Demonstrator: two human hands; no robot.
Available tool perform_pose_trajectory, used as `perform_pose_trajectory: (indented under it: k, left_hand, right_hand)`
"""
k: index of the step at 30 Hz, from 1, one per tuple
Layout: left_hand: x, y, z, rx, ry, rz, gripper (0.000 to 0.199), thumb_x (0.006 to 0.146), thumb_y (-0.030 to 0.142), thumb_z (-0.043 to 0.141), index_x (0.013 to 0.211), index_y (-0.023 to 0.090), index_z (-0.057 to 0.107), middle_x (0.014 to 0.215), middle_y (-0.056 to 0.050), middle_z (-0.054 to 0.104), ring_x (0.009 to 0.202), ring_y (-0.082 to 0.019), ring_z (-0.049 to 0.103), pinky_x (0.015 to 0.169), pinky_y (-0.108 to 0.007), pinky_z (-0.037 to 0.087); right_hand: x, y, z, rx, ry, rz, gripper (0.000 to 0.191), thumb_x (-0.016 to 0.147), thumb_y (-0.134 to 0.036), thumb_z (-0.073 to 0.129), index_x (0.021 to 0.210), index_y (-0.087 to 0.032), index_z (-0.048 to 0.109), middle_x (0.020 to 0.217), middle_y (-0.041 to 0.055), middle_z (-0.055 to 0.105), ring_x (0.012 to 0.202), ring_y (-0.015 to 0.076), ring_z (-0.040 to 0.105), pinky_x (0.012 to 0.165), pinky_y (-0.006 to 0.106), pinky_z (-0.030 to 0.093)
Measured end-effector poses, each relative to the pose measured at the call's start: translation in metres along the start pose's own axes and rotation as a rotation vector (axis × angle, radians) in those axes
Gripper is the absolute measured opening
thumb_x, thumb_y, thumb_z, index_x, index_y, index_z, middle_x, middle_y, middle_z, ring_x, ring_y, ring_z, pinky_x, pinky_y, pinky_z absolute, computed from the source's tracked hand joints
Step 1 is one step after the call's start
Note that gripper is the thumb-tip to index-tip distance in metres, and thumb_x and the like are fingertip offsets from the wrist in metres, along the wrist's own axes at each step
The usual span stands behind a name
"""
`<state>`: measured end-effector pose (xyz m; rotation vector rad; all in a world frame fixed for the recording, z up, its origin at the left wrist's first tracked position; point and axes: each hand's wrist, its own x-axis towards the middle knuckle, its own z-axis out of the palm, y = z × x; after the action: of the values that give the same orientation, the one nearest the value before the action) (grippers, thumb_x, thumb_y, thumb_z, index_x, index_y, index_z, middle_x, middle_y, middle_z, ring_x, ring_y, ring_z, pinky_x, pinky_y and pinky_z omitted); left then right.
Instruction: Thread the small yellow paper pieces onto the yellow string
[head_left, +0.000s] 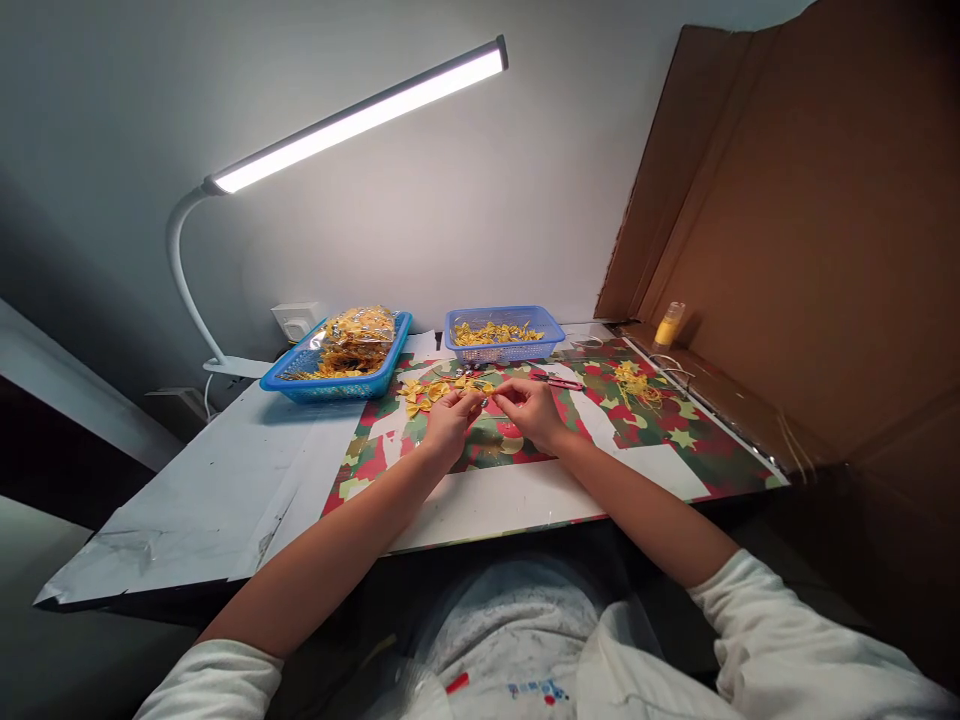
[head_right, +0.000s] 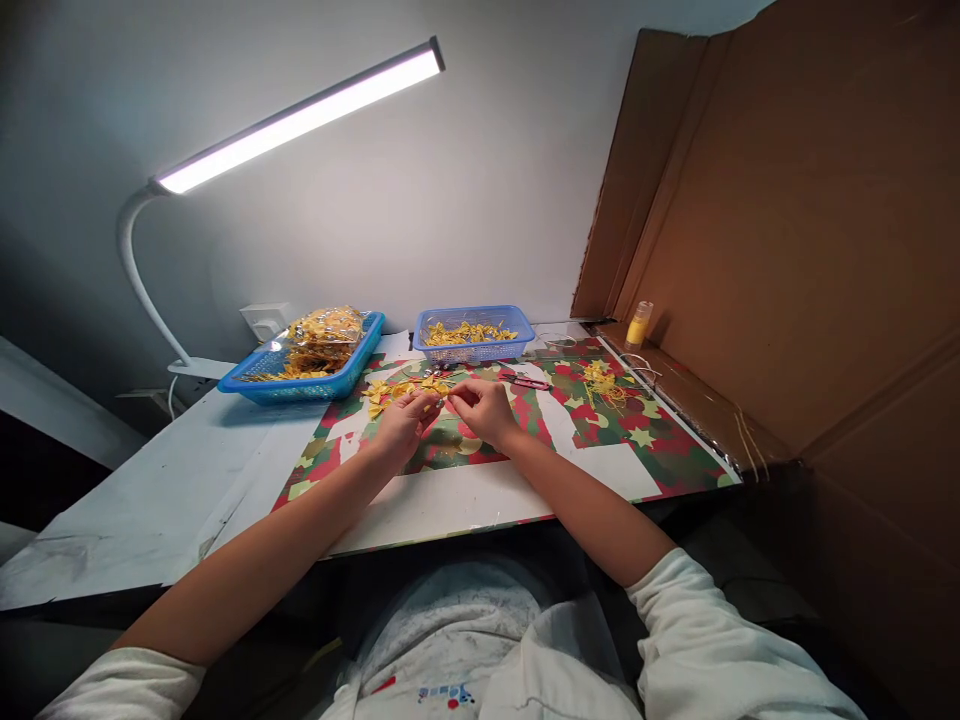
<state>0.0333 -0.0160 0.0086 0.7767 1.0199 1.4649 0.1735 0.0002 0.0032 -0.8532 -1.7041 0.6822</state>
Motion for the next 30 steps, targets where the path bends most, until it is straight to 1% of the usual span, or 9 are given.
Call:
perform_pose_trajectory:
  k: [3,5,8,10,12,16,21,26,30]
  left_hand:
    - [-0.001,0.0,0.0,0.042,-0.003,0.078,0.025,0.049,0.025,0.079,0.055,0.016,0.056,0.056,0.003,0.057,0.058,-0.009,0.053,0.065,-0.023,0.044]
    - [-0.002,0.0,-0.001,0.09,0.004,0.145,0.025,0.05,0.026,0.08,0.056,0.016,0.058,0.055,0.003,0.058,0.057,-0.009,0.052,0.062,-0.023,0.042]
    - [-0.005,0.0,-0.001,0.155,0.006,0.239,0.025,0.049,0.026,0.082,0.058,0.016,0.061,0.058,0.001,0.061,0.058,-0.011,0.054,0.059,-0.023,0.041]
    - [-0.007,0.002,-0.001,0.182,-0.019,0.299,0.023,0.05,0.026,0.083,0.06,0.016,0.064,0.062,-0.001,0.064,0.061,-0.013,0.057,0.062,-0.025,0.043]
    - [-0.011,0.004,-0.001,0.218,-0.039,0.37,0.019,0.054,0.024,0.082,0.063,0.017,0.068,0.067,-0.002,0.067,0.067,-0.015,0.06,0.067,-0.026,0.045]
    - [-0.019,0.011,0.0,0.322,-0.024,0.479,0.011,0.058,0.018,0.08,0.063,0.02,0.07,0.071,-0.002,0.069,0.075,-0.017,0.062,0.076,-0.026,0.044]
    - [-0.025,0.017,0.003,0.379,-0.009,0.509,0.015,0.055,0.012,0.08,0.059,0.022,0.07,0.07,-0.001,0.068,0.078,-0.019,0.062,0.078,-0.027,0.044]
    - [-0.024,0.016,0.003,0.458,-0.023,0.555,0.014,0.056,0.015,0.08,0.06,0.023,0.069,0.071,-0.001,0.069,0.078,-0.02,0.061,0.081,-0.029,0.044]
    - [-0.023,0.017,0.003,0.468,-0.023,0.587,0.012,0.056,0.016,0.079,0.059,0.022,0.069,0.071,-0.001,0.069,0.076,-0.019,0.062,0.079,-0.028,0.044]
  right_hand:
    - [0.003,0.005,-0.002,0.21,-0.099,0.104,0.017,0.074,-0.035,0.064,0.073,-0.018,0.064,0.067,0.0015,0.065,0.06,0.0129,0.058,0.058,0.026,0.049]
    - [0.005,0.008,-0.003,0.282,-0.15,0.127,0.025,0.073,-0.043,0.067,0.074,-0.018,0.063,0.067,0.0008,0.064,0.062,0.0125,0.058,0.061,0.027,0.05]
    - [0.007,0.01,-0.003,0.331,-0.159,0.149,0.035,0.069,-0.052,0.07,0.075,-0.019,0.063,0.068,0.0002,0.063,0.064,0.0124,0.058,0.064,0.028,0.051]
    - [0.008,0.012,-0.002,0.369,-0.146,0.162,0.039,0.066,-0.056,0.072,0.075,-0.019,0.063,0.069,-0.0001,0.063,0.065,0.0127,0.059,0.066,0.029,0.052]
    - [0.007,0.013,0.0,0.397,-0.134,0.164,0.041,0.064,-0.058,0.073,0.076,-0.019,0.063,0.07,-0.0001,0.063,0.067,0.013,0.06,0.067,0.029,0.052]
    - [0.006,0.011,0.001,0.416,-0.129,0.167,0.042,0.064,-0.059,0.073,0.077,-0.02,0.064,0.074,0.0004,0.065,0.069,0.0132,0.06,0.068,0.028,0.052]
    - [0.003,0.009,0.002,0.444,-0.118,0.16,0.04,0.066,-0.058,0.072,0.077,-0.02,0.064,0.077,0.0009,0.065,0.071,0.0135,0.06,0.07,0.029,0.052]
    - [0.001,0.007,0.001,0.43,-0.1,0.18,0.038,0.067,-0.056,0.072,0.079,-0.021,0.065,0.078,0.001,0.066,0.071,0.0139,0.06,0.071,0.03,0.052]
    - [0.001,0.005,0.001,0.403,-0.076,0.189,0.038,0.065,-0.056,0.073,0.078,-0.021,0.065,0.075,0.0011,0.066,0.07,0.0146,0.06,0.069,0.03,0.051]
